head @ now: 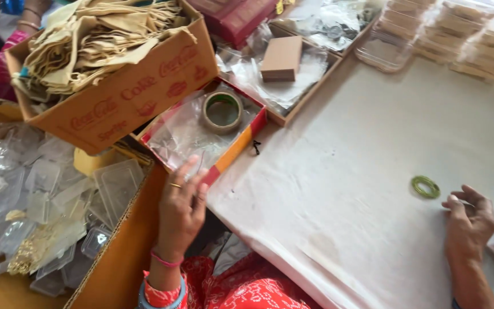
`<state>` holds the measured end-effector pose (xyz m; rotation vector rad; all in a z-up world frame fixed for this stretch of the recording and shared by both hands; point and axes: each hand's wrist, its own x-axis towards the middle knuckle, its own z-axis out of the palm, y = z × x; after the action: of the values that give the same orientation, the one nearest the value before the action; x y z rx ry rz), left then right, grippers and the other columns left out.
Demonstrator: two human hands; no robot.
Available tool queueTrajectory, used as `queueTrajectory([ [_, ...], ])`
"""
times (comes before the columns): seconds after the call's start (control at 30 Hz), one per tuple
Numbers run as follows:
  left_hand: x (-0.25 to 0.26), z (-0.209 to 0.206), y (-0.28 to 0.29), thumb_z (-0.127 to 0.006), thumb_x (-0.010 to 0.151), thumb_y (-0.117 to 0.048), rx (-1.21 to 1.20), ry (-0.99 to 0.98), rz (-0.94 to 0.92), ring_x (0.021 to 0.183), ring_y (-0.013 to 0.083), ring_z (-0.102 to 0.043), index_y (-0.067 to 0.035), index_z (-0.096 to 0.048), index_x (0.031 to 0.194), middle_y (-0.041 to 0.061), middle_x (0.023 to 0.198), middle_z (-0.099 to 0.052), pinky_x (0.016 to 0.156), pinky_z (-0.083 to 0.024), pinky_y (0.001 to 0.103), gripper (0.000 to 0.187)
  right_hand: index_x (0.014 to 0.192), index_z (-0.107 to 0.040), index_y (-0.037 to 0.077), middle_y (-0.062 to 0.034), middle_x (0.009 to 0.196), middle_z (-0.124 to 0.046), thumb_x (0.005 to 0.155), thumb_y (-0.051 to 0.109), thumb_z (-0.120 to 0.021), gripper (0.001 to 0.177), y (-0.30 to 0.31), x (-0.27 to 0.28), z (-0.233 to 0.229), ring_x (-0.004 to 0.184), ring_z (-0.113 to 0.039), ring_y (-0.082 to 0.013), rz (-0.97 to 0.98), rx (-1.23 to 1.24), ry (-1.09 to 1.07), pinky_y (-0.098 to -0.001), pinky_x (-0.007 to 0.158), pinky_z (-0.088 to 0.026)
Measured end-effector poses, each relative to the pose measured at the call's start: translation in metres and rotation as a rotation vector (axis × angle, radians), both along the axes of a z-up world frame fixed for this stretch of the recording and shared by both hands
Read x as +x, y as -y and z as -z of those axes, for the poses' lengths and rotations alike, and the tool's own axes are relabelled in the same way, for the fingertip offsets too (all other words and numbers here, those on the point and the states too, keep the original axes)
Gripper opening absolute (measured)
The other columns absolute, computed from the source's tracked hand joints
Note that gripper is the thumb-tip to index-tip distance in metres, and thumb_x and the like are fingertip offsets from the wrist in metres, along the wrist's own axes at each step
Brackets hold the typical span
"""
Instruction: The person cleans a small plastic container with a cloth, places a small cloth pouch inside, and closes it. They then pick up a green beaded necklace, wipe it with the cloth, coil it, and place it into a small plastic bag. Finally, they reach into a cardboard box to retrieve another item.
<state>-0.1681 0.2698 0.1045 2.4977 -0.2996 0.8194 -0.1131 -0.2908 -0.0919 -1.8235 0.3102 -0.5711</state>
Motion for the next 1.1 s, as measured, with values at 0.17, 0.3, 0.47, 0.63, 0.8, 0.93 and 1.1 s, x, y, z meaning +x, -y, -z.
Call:
queueTrajectory([
  [0.17,-0.004,-0.005,-0.038,-0.060,0.102,-0.011,-0.048,0.044,-0.187,0.131,0.0378,-0.058,0.000,-0.067,0.124,0.017,0.145,-0.058,0.111,-0.048,0.045,0.025,0.133,-0.057,-0.009,-0.0112,0.115,-0.068,0.109,-0.002,-0.062,0.026,0.014,0.002,0.017,0.093,-0.068,-0.0142,-0.024,-0.017,-0.011,-0.0252,0.080,-0.053],
  [0.3,-0.008,-0.001,-0.059,-0.062,0.103,-0.013,-0.075,0.043,-0.311,0.130,0.0366,-0.060,0.000,-0.068,0.124,0.015,0.145,-0.059,0.107,-0.051,0.043,0.025,0.133,-0.054,-0.010,-0.0136,0.118,-0.068,0.112,-0.003,-0.062,0.023,0.020,0.002,0.030,0.096,-0.068,-0.0150,-0.045,-0.036,0.019,-0.0253,0.086,-0.055],
  [0.47,0.014,0.005,-0.070,-0.067,0.100,-0.014,0.056,-0.010,-0.342,0.116,0.0326,-0.064,-0.001,-0.071,0.113,0.012,0.128,-0.067,0.099,-0.053,0.043,0.020,0.136,-0.053,-0.009,-0.0138,0.117,-0.066,0.114,-0.002,-0.060,0.023,0.027,0.000,0.039,0.100,-0.067,-0.0155,-0.033,-0.125,-0.077,-0.0287,0.091,-0.055],
  [0.63,0.052,0.005,-0.065,-0.071,0.093,-0.016,0.043,-0.176,-0.149,0.099,0.0296,-0.065,-0.004,-0.073,0.102,0.009,0.103,-0.069,0.087,-0.054,0.042,0.015,0.141,-0.051,-0.004,-0.0082,0.118,-0.059,0.116,0.001,-0.058,0.027,0.041,-0.002,0.060,0.107,-0.063,-0.0138,-0.030,-0.018,-0.130,-0.0294,0.097,-0.050],
  [0.8,0.095,0.018,-0.070,-0.072,0.088,-0.014,0.277,-0.282,0.041,0.105,0.0276,-0.062,-0.009,-0.074,0.114,0.008,0.110,-0.068,0.086,-0.050,0.043,0.027,0.146,-0.050,0.002,-0.0037,0.115,-0.058,0.117,0.004,-0.053,0.028,0.075,0.007,0.106,0.101,-0.060,-0.0117,0.054,0.030,-0.144,-0.0283,0.095,-0.048],
  [0.93,0.110,0.023,-0.069,-0.078,0.082,-0.019,0.356,-0.347,0.107,0.111,0.0293,-0.060,-0.008,-0.072,0.109,0.009,0.113,-0.065,0.094,-0.049,0.045,0.029,0.147,-0.049,0.003,-0.0023,0.116,-0.057,0.118,0.004,-0.051,0.029,0.082,0.003,0.114,0.101,-0.059,-0.0109,0.072,0.009,-0.154,-0.0288,0.094,-0.047],
  [1.1,0.118,0.038,-0.070,-0.083,0.076,-0.021,0.498,-0.588,0.030,0.119,0.0280,-0.057,-0.010,-0.071,0.102,0.008,0.124,-0.060,0.097,-0.048,0.047,0.031,0.143,-0.051,0.004,-0.0024,0.113,-0.059,0.117,0.002,-0.057,0.026,0.071,-0.004,0.094,0.098,-0.060,-0.0098,0.079,0.070,-0.117,-0.0259,0.089,-0.049],
])
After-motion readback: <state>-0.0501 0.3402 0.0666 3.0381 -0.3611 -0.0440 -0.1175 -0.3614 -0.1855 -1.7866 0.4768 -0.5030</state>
